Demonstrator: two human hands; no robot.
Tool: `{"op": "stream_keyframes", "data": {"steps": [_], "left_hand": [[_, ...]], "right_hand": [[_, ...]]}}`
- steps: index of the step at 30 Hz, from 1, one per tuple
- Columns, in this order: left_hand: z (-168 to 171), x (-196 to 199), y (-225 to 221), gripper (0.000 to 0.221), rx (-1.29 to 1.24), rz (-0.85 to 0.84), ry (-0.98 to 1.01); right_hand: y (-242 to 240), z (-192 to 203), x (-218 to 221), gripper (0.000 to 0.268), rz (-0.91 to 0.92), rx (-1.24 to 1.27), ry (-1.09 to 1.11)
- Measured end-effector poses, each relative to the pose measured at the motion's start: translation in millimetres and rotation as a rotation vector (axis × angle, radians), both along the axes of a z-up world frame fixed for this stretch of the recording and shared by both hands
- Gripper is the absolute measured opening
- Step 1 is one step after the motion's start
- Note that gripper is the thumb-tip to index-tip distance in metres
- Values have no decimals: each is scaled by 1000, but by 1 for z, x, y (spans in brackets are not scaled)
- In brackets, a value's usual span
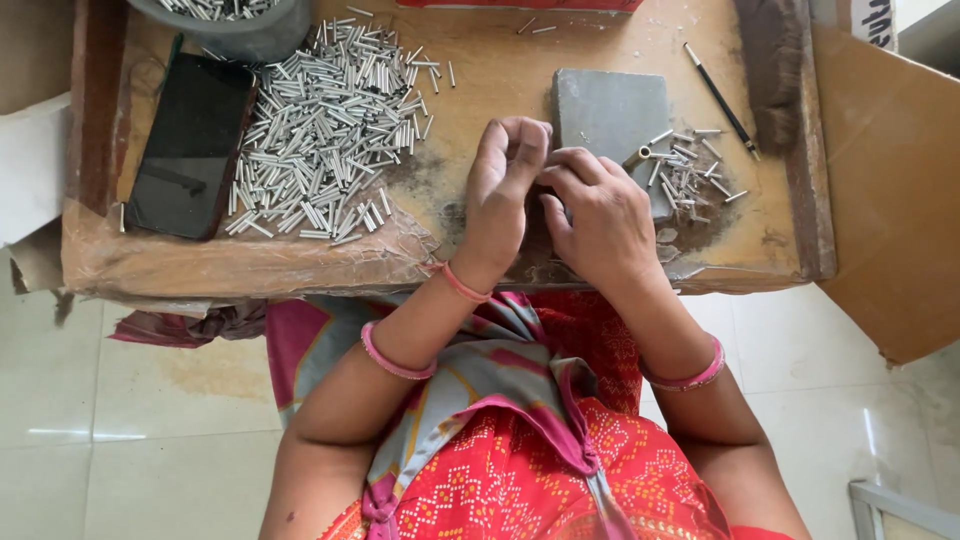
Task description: Manually assembling small metal pins into components at a workbench.
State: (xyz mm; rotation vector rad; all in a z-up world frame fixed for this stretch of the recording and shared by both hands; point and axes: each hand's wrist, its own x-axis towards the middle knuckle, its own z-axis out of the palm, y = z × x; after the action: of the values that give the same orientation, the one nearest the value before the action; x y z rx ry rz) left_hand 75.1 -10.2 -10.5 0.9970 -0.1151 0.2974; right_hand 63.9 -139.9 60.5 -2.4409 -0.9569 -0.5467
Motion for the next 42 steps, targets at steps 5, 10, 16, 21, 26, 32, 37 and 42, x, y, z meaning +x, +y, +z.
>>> {"op": "stream_keyframes", "data": {"steps": [5, 10, 16, 21, 26, 32, 37, 42], "left_hand": [[36, -25, 26, 10, 834, 247, -83], [32, -23, 33, 21, 1061, 208, -134], [24, -11, 24, 12, 1248, 181, -29], [19, -7, 27, 7, 1262, 117, -5], [68, -44, 37, 32, 978, 35, -228], [87, -63, 34, 32, 788, -123, -452], [77, -66, 25, 20, 735, -67, -479], [81, -72, 21, 21, 783, 118, -449]], "right_hand": [[2, -8, 9, 19, -42, -91, 38], [0, -13, 17, 11, -55, -123, 83], [-6, -12, 14, 12, 43, 39, 68], [-16, -23, 7, 8, 166, 554, 235], [-41, -24, -1, 9, 232, 945, 801], [-75, -20, -10, 10, 413, 1078, 1343], [-75, -13, -23, 11, 463, 1059, 1431], [-44, 10, -50, 30, 368, 996, 1030]]}}
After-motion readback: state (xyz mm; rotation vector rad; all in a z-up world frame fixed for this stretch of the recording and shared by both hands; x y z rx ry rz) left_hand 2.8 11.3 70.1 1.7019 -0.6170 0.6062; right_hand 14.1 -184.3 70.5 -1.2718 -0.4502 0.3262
